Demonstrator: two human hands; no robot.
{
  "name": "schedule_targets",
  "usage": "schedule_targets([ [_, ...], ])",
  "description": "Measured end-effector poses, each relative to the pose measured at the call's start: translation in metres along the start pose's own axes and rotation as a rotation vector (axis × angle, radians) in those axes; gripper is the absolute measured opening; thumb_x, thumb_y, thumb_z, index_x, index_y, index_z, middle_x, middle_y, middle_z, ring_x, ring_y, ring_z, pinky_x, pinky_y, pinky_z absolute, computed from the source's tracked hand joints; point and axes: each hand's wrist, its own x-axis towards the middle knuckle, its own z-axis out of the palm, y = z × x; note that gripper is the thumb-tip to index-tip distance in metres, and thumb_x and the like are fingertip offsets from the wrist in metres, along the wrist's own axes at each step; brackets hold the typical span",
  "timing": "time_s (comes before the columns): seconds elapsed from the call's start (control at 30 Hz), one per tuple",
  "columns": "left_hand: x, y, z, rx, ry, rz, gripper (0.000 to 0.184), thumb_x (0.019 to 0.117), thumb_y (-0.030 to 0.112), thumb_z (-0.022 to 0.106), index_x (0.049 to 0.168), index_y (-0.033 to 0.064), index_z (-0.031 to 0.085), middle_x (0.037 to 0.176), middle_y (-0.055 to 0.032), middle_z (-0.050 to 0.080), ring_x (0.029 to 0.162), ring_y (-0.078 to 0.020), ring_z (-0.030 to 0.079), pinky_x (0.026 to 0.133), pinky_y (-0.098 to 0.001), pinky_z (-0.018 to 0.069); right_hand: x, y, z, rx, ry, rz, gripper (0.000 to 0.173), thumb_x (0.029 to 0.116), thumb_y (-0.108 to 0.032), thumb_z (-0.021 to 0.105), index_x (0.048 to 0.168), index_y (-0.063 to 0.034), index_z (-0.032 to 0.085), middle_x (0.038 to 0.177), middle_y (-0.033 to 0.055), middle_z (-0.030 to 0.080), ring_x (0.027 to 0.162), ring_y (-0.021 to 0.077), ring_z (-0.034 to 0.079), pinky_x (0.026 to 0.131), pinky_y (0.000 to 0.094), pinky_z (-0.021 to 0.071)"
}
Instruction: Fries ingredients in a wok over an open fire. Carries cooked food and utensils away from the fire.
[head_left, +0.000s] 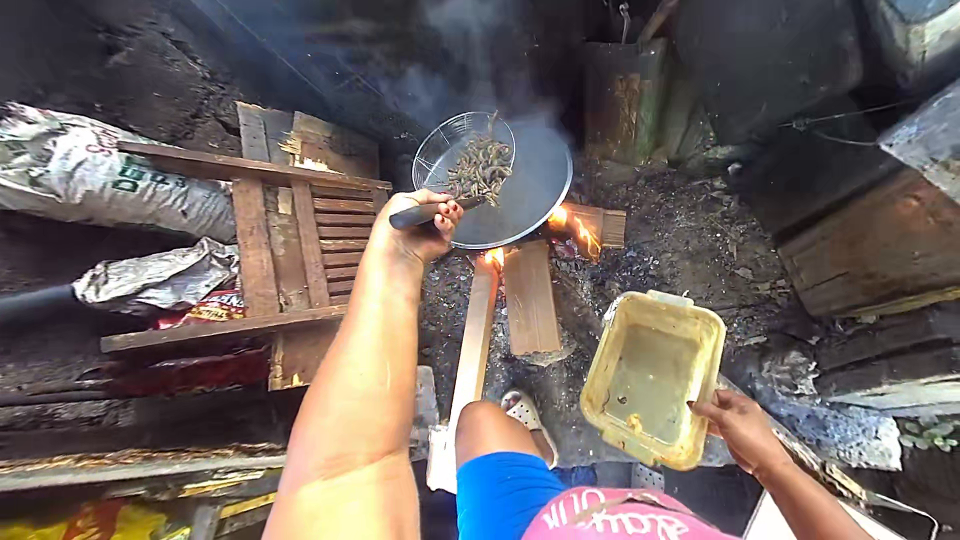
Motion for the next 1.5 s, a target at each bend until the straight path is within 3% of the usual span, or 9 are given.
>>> schedule_targets([
  [0.83,-0.001,-0.03,-0.017,0.036,-0.003,-0.084,0.021,0.1048,0.017,0.039,0.091,0.0099,0.053,0.069,-0.0003,0.058,0.046,-0.0013,0.054,0.04,-0.0116,0.0444,0.019,-0.007,0.031,-0.035,0.02,0.061,0.021,0.09,0.004,0.071,0.08,0.0005,0.053,0.074,0.012,0.063,0.064,0.0205,0.067,0.064,0.0382,0.0625],
  [0.93,-0.01,-0.038,-0.012,0.102,0.032,-0.08,0.021,0.1052,0.017,0.039,0.091,0.0102,0.052,0.07,-0.0004,0.058,0.044,-0.0011,0.051,0.039,-0.0119,0.0423,0.029,-0.021,0.045,-0.056,0.023,0.078,0.015,0.0918,0.0,0.071,0.089,0.0037,0.056,0.082,0.0151,0.064,0.069,0.0226,0.068,0.066,0.04,0.062],
  [1.0,-0.021,-0.045,-0.013,0.157,0.043,-0.082,0.02,0.106,0.018,0.038,0.095,0.0098,0.053,0.072,-0.001,0.058,0.044,-0.0015,0.05,0.038,-0.0127,0.0418,0.041,-0.039,0.061,-0.076,0.02,0.073,0.018,0.0924,-0.004,0.071,0.1,0.007,0.059,0.092,0.0182,0.065,0.075,0.0248,0.067,0.07,0.0421,0.0604],
  [1.1,-0.05,-0.061,-0.018,0.21,0.045,-0.068,0.023,0.1071,0.023,0.039,0.107,0.0067,0.056,0.076,-0.0032,0.059,0.044,-0.0032,0.05,0.036,-0.0145,0.0413,0.062,-0.073,0.089,-0.123,0.038,0.034,0.022,0.0916,-0.01,0.073,0.103,0.005,0.061,0.095,0.0166,0.063,0.078,0.0234,0.063,0.069,0.0418,0.0562],
  [1.17,-0.077,-0.074,-0.02,0.259,0.041,-0.062,0.025,0.1086,0.023,0.037,0.109,0.0058,0.056,0.074,-0.0046,0.059,0.043,-0.005,0.05,0.035,-0.0166,0.0413,0.072,-0.096,0.108,-0.135,0.051,-0.002,0.024,0.0912,-0.012,0.075,0.104,0.0039,0.063,0.099,0.0172,0.064,0.085,0.025,0.064,0.072,0.0438,0.0554],
  [1.23,-0.103,-0.091,-0.026,0.294,-0.022,-0.047,0.02,0.1099,0.017,0.036,0.112,0.0054,0.053,0.071,-0.0064,0.06,0.043,-0.0078,0.055,0.035,-0.0199,0.0455,0.076,-0.115,0.125,-0.137,0.065,-0.033,0.026,0.092,-0.015,0.076,0.105,0.0032,0.064,0.101,0.0173,0.065,0.089,0.0256,0.064,0.075,0.0447,0.0548],
  [1.3,-0.128,-0.112,-0.03,0.347,-0.056,-0.016,0.021,0.1073,0.007,0.037,0.123,0.0031,0.05,0.072,-0.0087,0.062,0.044,-0.0114,0.057,0.036,-0.0238,0.0489,0.077,-0.13,0.139,-0.109,0.086,-0.052,0.028,0.0924,-0.015,0.076,0.109,0.0038,0.064,0.106,0.0192,0.065,0.095,0.0278,0.065,0.08,0.0464,0.0547],
  [1.4,-0.159,-0.154,-0.029,0.344,-0.063,0.044,0.033,0.0997,-0.004,0.043,0.132,-0.0003,0.047,0.069,-0.0112,0.062,0.043,-0.0152,0.059,0.036,-0.0278,0.0511,0.076,-0.147,0.157,-0.057,0.133,-0.089,0.029,0.0926,-0.017,0.077,0.105,0.0039,0.061,0.104,0.0196,0.063,0.091,0.0275,0.062,0.076,0.0446,0.0525],
  [1.5,-0.171,-0.204,-0.033,0.375,-0.085,0.101,0.055,0.0925,-0.009,0.049,0.146,0.0,0.04,0.07,-0.0116,0.063,0.044,-0.0179,0.06,0.038,-0.031,0.0537,0.068,-0.16,0.164,0.008,0.152,-0.109,0.037,0.091,-0.018,0.078,0.115,0.0049,0.061,0.111,0.0225,0.062,0.096,0.0305,0.062,0.077,0.0465,0.0538],
])
